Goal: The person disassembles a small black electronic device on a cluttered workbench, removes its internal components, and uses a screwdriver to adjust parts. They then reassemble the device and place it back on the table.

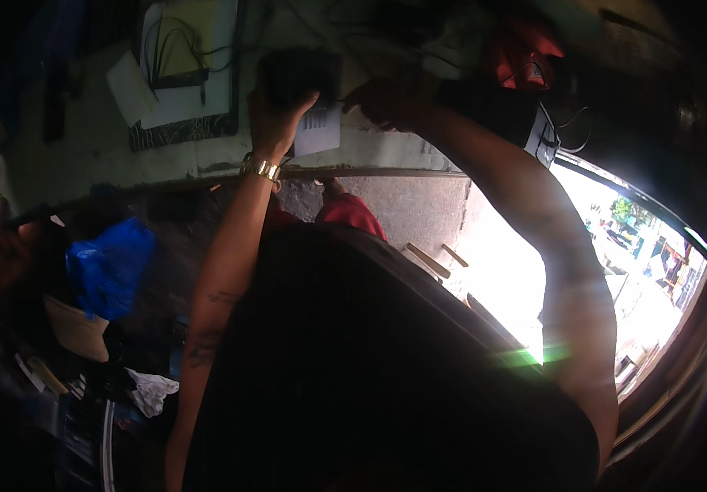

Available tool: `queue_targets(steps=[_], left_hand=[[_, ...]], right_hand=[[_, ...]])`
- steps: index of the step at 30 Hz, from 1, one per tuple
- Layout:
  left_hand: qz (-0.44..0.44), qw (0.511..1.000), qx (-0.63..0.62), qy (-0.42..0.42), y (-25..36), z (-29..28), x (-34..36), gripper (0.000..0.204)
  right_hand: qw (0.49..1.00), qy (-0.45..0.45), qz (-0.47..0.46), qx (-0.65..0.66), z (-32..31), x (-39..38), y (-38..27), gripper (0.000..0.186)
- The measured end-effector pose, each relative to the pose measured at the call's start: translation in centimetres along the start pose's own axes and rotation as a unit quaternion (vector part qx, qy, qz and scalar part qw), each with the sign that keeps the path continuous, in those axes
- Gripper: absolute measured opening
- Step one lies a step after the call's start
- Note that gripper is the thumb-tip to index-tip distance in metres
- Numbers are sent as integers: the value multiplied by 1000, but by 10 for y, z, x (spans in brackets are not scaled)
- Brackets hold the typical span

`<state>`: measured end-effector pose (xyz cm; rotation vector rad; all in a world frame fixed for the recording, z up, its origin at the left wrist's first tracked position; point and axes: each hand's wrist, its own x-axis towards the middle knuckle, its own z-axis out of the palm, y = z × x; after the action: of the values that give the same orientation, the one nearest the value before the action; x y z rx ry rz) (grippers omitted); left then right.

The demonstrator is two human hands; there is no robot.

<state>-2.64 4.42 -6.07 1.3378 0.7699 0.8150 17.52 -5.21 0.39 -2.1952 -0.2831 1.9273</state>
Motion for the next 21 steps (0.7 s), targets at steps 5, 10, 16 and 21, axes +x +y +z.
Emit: queue_targets(steps=[5, 10, 16, 21], left_hand=[[-18, 999, 35, -13, -3, -4, 0, 59], [-17, 999, 28, -4, 0, -4, -1, 66], [-19, 1000, -11, -9, 0, -3, 0, 73], [-54, 997, -60, -10, 0, -2, -2, 71]], right_hand=[[682, 168, -377, -604, 14, 11, 8, 30], [720, 117, -210, -651, 23, -17, -9, 32], [789, 276, -299, -460, 25, -20, -2, 33], [763, 403, -435, -258, 41, -9, 29, 24]])
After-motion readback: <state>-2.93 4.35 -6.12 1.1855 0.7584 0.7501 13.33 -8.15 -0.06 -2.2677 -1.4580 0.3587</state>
